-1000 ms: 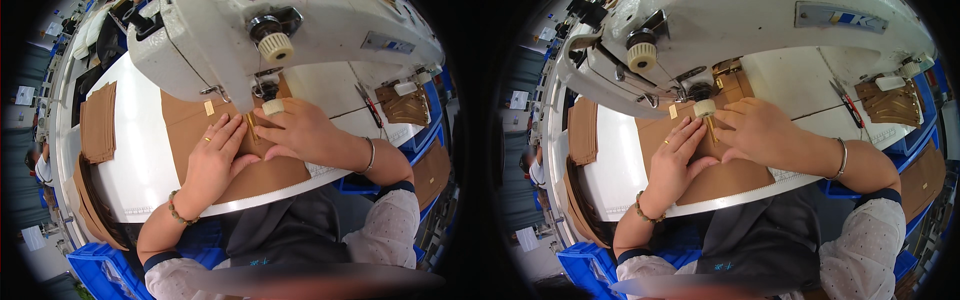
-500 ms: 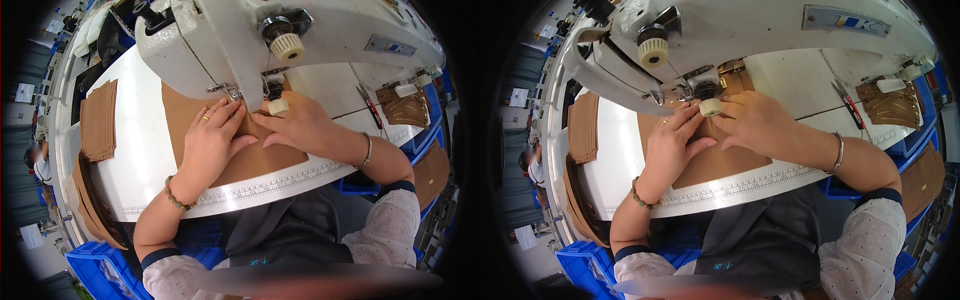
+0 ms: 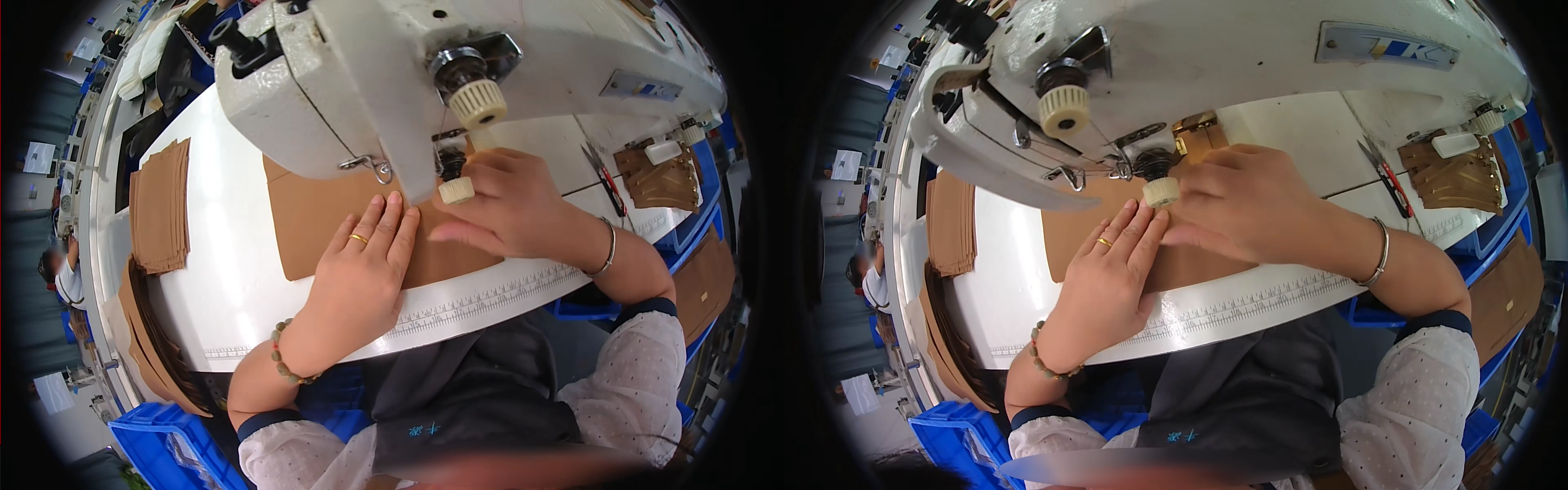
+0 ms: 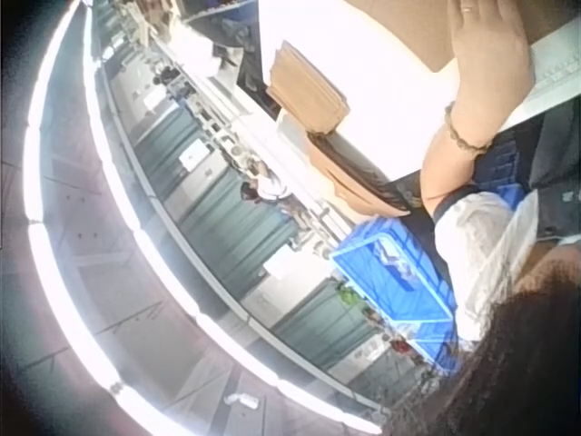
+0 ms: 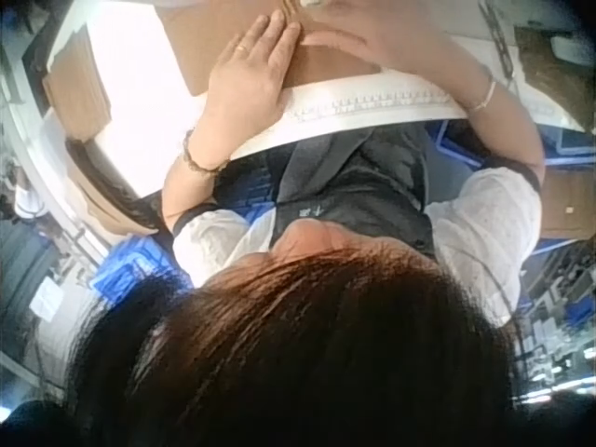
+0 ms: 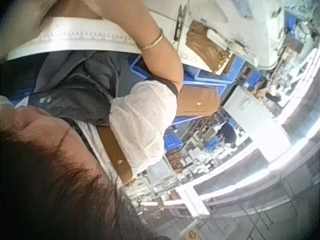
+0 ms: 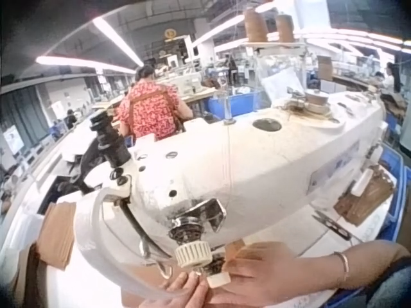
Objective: Sewing a zipper and assembling components of a leather pouch using an industrial sewing machine.
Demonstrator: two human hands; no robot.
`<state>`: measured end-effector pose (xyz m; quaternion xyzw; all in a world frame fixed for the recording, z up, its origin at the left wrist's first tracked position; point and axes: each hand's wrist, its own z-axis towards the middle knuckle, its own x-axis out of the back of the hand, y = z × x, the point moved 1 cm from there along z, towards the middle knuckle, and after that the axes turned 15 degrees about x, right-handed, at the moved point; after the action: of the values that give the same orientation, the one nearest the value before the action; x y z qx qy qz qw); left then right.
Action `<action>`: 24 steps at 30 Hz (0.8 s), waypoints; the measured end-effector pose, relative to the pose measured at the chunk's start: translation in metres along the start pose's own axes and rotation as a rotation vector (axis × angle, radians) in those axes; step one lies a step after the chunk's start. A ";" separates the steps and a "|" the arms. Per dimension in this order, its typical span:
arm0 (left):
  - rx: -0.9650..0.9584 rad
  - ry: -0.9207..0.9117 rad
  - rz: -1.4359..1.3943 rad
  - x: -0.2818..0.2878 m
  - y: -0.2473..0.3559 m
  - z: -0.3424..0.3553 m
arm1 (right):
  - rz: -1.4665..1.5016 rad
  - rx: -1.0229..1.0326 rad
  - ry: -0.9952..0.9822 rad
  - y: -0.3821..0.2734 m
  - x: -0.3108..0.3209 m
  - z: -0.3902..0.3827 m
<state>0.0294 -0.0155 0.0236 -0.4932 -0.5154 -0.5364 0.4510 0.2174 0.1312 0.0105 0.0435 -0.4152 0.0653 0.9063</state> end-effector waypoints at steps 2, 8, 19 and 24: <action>0.018 0.095 0.161 -0.005 0.004 0.006 | 0.046 0.178 0.048 -0.009 0.013 0.001; 0.209 0.029 -0.582 0.008 -0.020 0.013 | 0.112 0.404 -0.048 -0.041 0.004 -0.004; 0.103 0.187 -0.300 -0.002 0.000 0.005 | 0.221 -0.117 -0.237 -0.026 -0.022 -0.017; 0.139 0.204 -0.193 -0.009 0.003 0.002 | 0.246 -0.123 -0.210 -0.026 -0.020 -0.013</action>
<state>0.0335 -0.0137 0.0148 -0.3518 -0.5477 -0.5878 0.4803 0.2188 0.1057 -0.0138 -0.0565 -0.5129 0.1456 0.8441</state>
